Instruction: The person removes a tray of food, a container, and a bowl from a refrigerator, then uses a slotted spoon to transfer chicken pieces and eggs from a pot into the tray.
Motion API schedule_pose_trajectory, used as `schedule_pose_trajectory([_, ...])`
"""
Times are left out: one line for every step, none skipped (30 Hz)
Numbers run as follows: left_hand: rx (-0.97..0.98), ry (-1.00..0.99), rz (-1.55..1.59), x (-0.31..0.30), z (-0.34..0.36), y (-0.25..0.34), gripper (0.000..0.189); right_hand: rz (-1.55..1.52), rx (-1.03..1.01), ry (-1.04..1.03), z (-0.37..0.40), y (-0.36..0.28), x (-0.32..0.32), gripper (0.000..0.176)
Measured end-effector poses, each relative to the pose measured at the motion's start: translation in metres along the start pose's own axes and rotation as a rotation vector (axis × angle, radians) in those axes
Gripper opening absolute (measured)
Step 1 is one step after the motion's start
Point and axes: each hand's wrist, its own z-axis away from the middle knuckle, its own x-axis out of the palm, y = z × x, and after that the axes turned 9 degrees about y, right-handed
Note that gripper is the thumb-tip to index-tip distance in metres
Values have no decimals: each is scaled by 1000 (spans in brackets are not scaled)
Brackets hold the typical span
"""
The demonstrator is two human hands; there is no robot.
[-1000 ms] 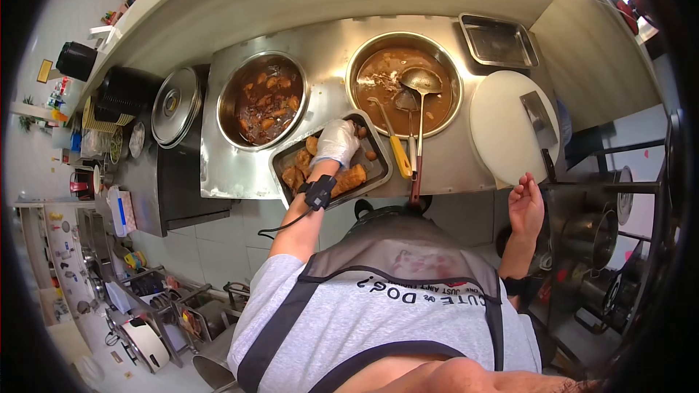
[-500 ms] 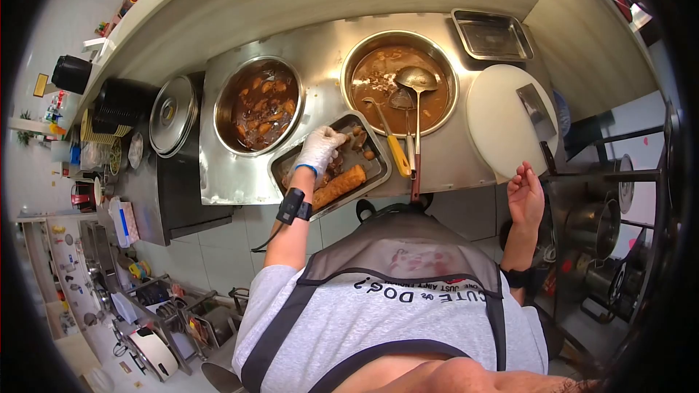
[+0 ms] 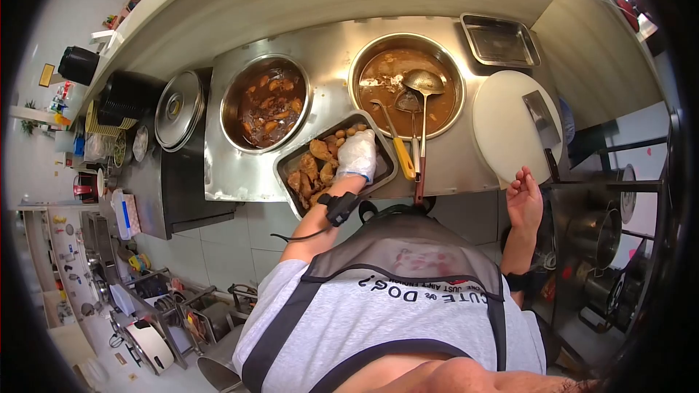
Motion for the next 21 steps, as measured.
schedule_pose_trajectory([27, -48, 49, -8, 0, -2, 23, -2, 2, -7, 0, -1, -1, 22])
schedule_pose_trajectory([28, -48, 49, -11, -1, -7, 23, -3, 1, -6, 0, -3, -2, 22])
schedule_pose_trajectory([42, -45, 40, -15, -3, -14, 22, -6, -6, 15, 1, -5, -1, 21])
schedule_pose_trajectory([59, -44, 30, -20, -6, -22, 22, -12, -12, 40, 1, -5, -2, 21])
schedule_pose_trajectory([-7, -92, 211, -22, -7, -34, 30, -18, -14, 48, 1, -6, -5, 21])
schedule_pose_trajectory([-62, -151, 358, -32, -10, -40, 37, -18, -19, 30, -1, -8, -10, 21])
schedule_pose_trajectory([-233, -285, 612, -43, -8, -44, 36, -22, -33, 14, -2, -11, -14, 20])
schedule_pose_trajectory([-477, -420, 897, -59, -10, -44, 32, -36, -59, 30, -3, -15, -19, 20])
schedule_pose_trajectory([-519, -399, 1074, -69, -14, -44, 27, -31, -57, 62, -2, -19, -23, 20])
schedule_pose_trajectory([-538, -433, 1231, -86, -20, -40, 25, -27, -55, 93, -3, -22, -29, 20])
schedule_pose_trajectory([-539, -443, 1360, -98, -31, -26, 24, -38, -64, 111, -4, -26, -36, 20])
schedule_pose_trajectory([-545, -448, 1491, -110, -40, -8, 22, -48, -86, 121, -4, -29, -43, 20])
schedule_pose_trajectory([-443, -446, 1514, -120, -51, 18, 21, -53, -87, 161, -5, -33, -50, 21])
schedule_pose_trajectory([-344, -437, 1536, -126, -66, 48, 20, -57, -85, 196, -8, -37, -57, 21])
schedule_pose_trajectory([-239, -524, 1623, -126, -84, 72, 18, -60, -87, 211, -10, -40, -65, 21])
schedule_pose_trajectory([-255, -507, 1618, -129, -97, 107, 18, -61, -98, 205, -13, -42, -73, 21])
schedule_pose_trajectory([-152, -562, 1631, -114, -119, 132, 16, -94, -85, 220, -16, -45, -80, 21])
schedule_pose_trajectory([-46, -615, 1640, -94, -145, 155, 14, -126, -73, 233, -18, -50, -87, 20])
schedule_pose_trajectory([-54, -620, 1574, -76, -168, 181, 11, -126, -86, 220, -20, -55, -94, 20])
schedule_pose_trajectory([-62, -625, 1508, -61, -189, 207, 10, -151, -79, 246, -21, -60, -102, 20])
schedule_pose_trajectory([-67, -620, 1424, -52, -205, 230, 9, -178, -71, 274, -22, -64, -111, 20])
